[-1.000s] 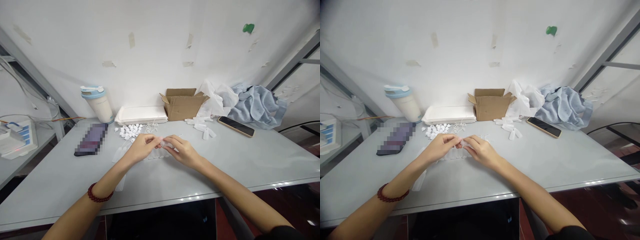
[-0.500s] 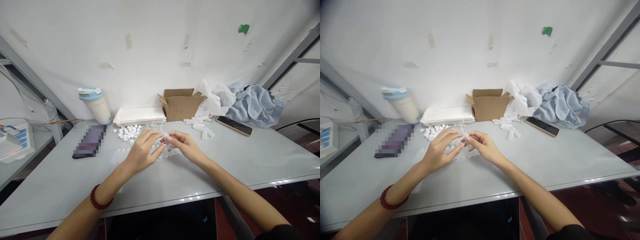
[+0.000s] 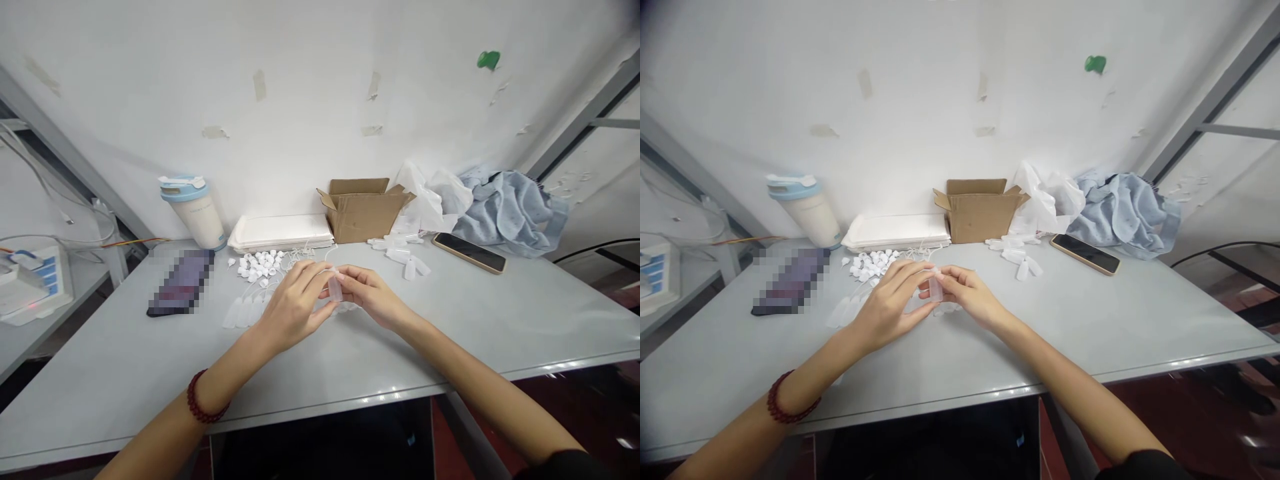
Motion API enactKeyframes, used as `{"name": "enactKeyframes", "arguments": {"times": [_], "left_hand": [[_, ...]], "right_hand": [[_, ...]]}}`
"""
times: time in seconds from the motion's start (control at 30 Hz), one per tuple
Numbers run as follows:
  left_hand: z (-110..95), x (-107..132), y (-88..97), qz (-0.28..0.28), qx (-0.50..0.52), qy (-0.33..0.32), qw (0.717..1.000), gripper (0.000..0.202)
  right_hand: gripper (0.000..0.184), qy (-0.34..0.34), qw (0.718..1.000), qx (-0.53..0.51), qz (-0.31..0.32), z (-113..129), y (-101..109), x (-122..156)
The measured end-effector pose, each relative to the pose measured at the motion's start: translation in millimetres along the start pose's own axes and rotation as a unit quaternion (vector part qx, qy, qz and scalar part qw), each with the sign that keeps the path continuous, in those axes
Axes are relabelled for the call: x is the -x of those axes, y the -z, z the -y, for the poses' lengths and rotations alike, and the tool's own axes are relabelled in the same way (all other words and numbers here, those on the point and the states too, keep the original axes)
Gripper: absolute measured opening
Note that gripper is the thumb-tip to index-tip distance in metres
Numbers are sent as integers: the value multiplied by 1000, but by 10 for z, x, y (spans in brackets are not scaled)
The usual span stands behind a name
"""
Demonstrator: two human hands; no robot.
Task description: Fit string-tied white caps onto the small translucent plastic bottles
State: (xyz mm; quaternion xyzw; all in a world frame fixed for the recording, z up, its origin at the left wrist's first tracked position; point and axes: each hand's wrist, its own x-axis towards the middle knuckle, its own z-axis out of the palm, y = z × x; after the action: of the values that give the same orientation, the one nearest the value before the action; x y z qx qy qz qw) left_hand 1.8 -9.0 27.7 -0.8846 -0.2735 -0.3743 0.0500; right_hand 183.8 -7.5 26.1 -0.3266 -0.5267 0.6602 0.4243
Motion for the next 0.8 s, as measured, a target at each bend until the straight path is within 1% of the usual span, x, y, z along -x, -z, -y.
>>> {"name": "enactKeyframes", "arguments": {"times": [0.17, 0.27, 0.37, 0.53, 0.67, 0.8], "left_hand": [[0, -22, 69, 29, 50, 41, 997, 32], [1, -36, 142, 69, 82, 68, 992, 33], [3, -52, 211, 109, 98, 92, 985, 38], [-2, -46, 301, 151, 103, 100, 978, 36], [-19, 115, 379, 170, 92, 116, 974, 40], [-54, 421, 503, 202, 76, 148, 965, 40]], "right_hand": [[28, -11, 999, 17, 27, 8, 10, 4], [30, -20, 998, 55, 38, 6, 26, 3], [30, -35, 996, 75, 47, -3, 46, -7], [29, -48, 992, 90, 71, 5, 64, -19], [30, -59, 988, 115, 82, 39, 70, -8], [31, -58, 988, 128, 69, 55, 89, -1]]}}
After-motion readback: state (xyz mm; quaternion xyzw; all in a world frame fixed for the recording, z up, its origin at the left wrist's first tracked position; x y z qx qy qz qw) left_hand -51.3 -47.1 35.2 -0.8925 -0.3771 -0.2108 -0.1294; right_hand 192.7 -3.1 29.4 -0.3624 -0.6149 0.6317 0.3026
